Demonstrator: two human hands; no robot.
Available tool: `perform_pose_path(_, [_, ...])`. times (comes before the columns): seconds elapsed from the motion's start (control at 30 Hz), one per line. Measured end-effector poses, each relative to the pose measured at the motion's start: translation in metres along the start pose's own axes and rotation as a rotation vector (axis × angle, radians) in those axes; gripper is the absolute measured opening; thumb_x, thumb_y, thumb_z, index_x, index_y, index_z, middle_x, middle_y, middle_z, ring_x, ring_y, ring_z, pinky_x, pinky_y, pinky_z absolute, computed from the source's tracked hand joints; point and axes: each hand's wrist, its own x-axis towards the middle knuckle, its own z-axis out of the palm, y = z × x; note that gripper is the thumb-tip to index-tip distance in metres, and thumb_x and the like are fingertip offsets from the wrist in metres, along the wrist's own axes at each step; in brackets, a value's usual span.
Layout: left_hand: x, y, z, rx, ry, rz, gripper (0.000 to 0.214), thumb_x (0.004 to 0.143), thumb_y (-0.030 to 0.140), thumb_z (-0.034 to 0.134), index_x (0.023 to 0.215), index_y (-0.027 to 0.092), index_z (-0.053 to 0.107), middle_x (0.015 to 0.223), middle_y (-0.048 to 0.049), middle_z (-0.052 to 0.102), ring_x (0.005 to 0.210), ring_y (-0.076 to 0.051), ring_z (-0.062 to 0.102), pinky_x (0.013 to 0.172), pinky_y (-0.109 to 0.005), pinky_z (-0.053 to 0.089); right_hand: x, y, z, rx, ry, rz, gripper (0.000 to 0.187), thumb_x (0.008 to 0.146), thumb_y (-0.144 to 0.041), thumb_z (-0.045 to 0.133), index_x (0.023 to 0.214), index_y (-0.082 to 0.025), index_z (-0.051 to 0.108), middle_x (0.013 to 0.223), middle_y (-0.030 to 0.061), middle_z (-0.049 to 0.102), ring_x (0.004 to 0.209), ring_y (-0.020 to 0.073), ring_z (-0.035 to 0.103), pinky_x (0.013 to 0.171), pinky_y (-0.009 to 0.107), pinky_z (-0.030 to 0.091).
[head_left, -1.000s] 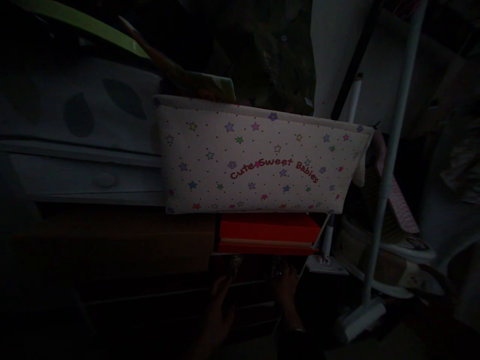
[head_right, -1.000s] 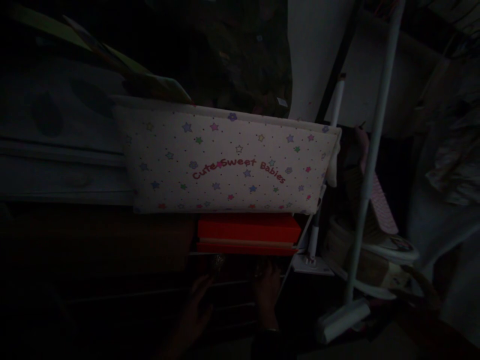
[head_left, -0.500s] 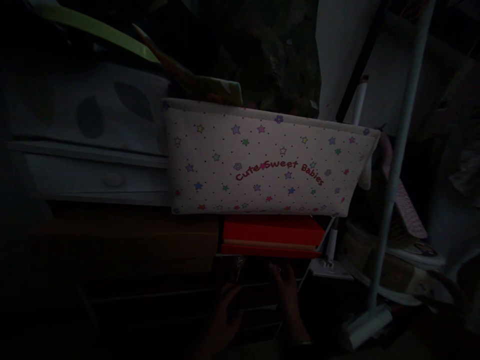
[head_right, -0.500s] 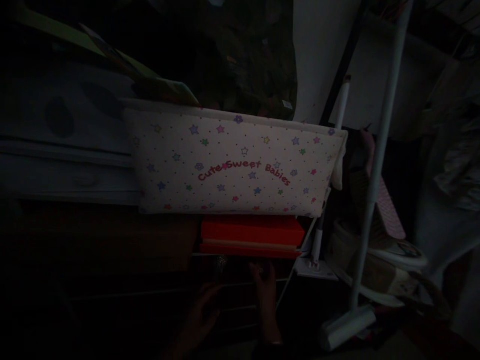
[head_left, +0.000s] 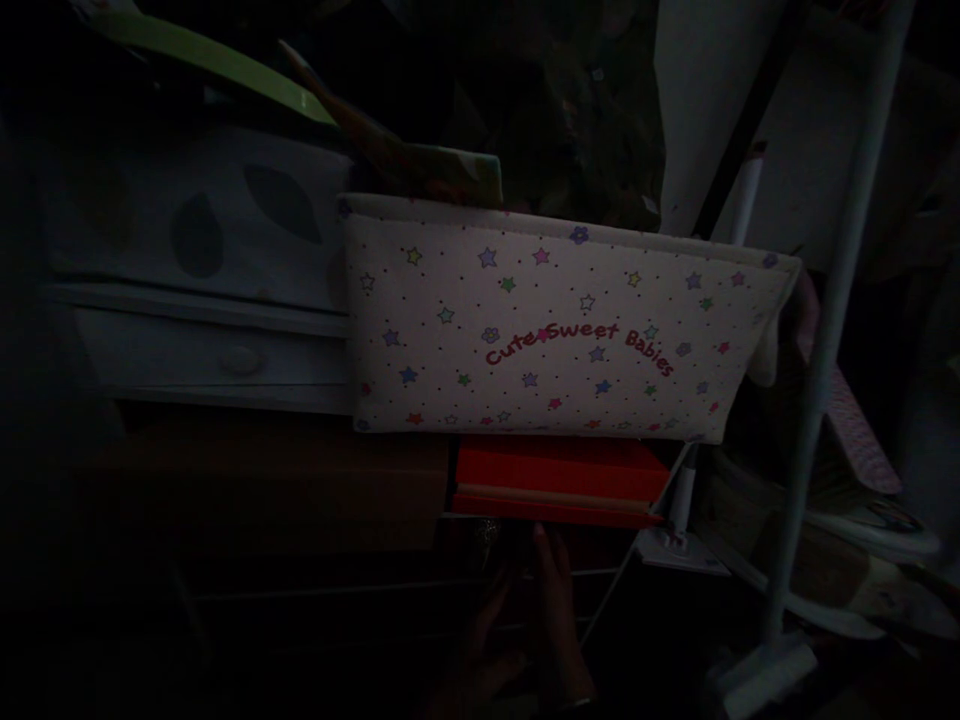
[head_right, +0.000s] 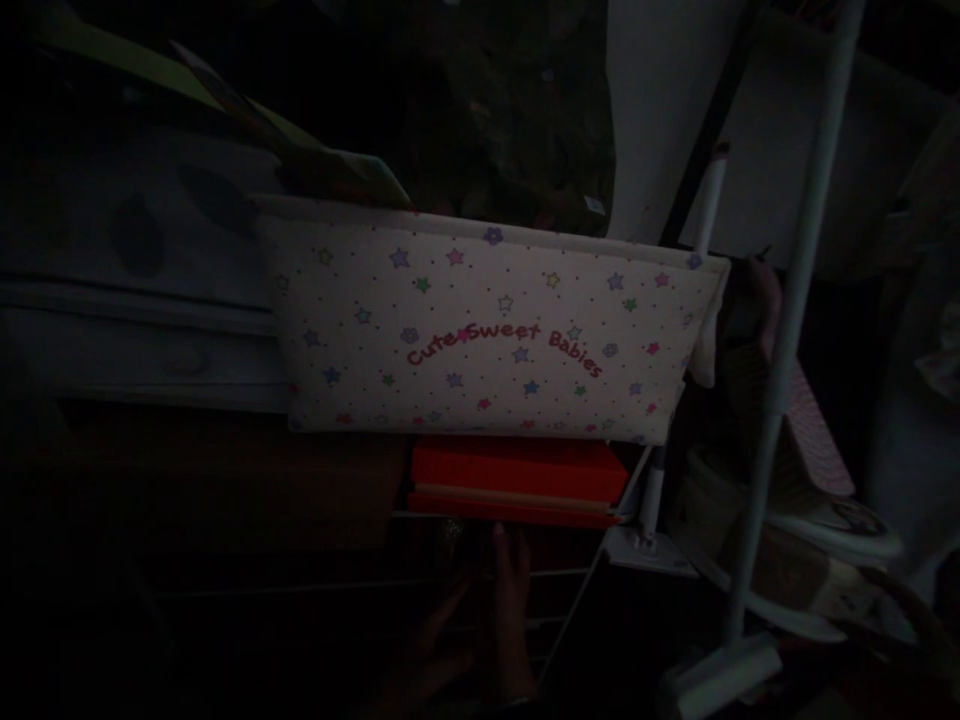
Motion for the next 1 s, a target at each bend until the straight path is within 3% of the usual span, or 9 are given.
perform_pose_path(0.2, [0.0, 0.004, 0.003, -0.014, 0.024, 0.022, 0.077, 0.07, 0.025, 0.064, 0.142, 0.029, 0.035, 0.157, 0.0002, 0.022, 0.144, -0.022, 0.021, 0.118, -0.043, 0.02, 0.005, 0.005, 0.009, 0.01, -0.064, -0.018, 0.079, 0.067, -0.058, 0.065, 0.13, -0.014, 0.044, 0.132, 0.0148, 0.057, 0.116, 0.0273, 0.057, 0.09, 0.034, 0.049])
perform_pose_path(0.4, [-0.001, 0.016, 0.004, -0.01, 0.015, -0.021, 0.08, 0.07, 0.024, 0.064, 0.144, 0.024, 0.032, 0.158, -0.0018, 0.019, 0.144, -0.021, 0.02, 0.118, -0.038, 0.022, 0.019, 0.014, 0.008, -0.044, -0.075, -0.074, 0.074, 0.068, -0.059, 0.065, 0.124, -0.013, 0.053, 0.127, 0.0147, 0.061, 0.118, 0.0291, 0.056, 0.097, 0.038, 0.045])
perform_pose_path(0.57, [-0.002, 0.016, 0.005, -0.003, 0.028, -0.033, 0.078, 0.07, 0.026, 0.064, 0.142, 0.026, 0.035, 0.158, -0.0017, 0.02, 0.144, -0.024, 0.022, 0.118, -0.042, 0.022, 0.023, 0.014, 0.003, -0.121, -0.115, -0.074, 0.072, 0.07, -0.062, 0.063, 0.124, -0.014, 0.055, 0.123, 0.0148, 0.064, 0.114, 0.0294, 0.059, 0.096, 0.039, 0.046])
perform_pose_path(0.77, [0.001, 0.003, 0.007, -0.01, 0.029, -0.02, 0.076, 0.071, 0.025, 0.063, 0.142, 0.025, 0.036, 0.156, -0.0027, 0.027, 0.143, -0.023, 0.023, 0.117, -0.041, 0.024, 0.026, 0.023, -0.001, -0.174, -0.088, -0.09, 0.076, 0.071, -0.066, 0.059, 0.129, -0.017, 0.052, 0.136, 0.0126, 0.054, 0.128, 0.0288, 0.047, 0.105, 0.041, 0.038])
perform_pose_path(1.0, [0.004, -0.01, 0.007, -0.058, 0.013, -0.037, 0.077, 0.07, 0.025, 0.064, 0.142, 0.025, 0.037, 0.156, -0.0038, 0.028, 0.142, -0.023, 0.026, 0.115, -0.038, 0.027, 0.03, 0.029, -0.005, -0.242, -0.16, -0.105, 0.091, 0.076, -0.072, 0.045, 0.143, -0.012, 0.031, 0.151, 0.015, 0.032, 0.139, 0.0252, 0.03, 0.113, 0.039, 0.026])
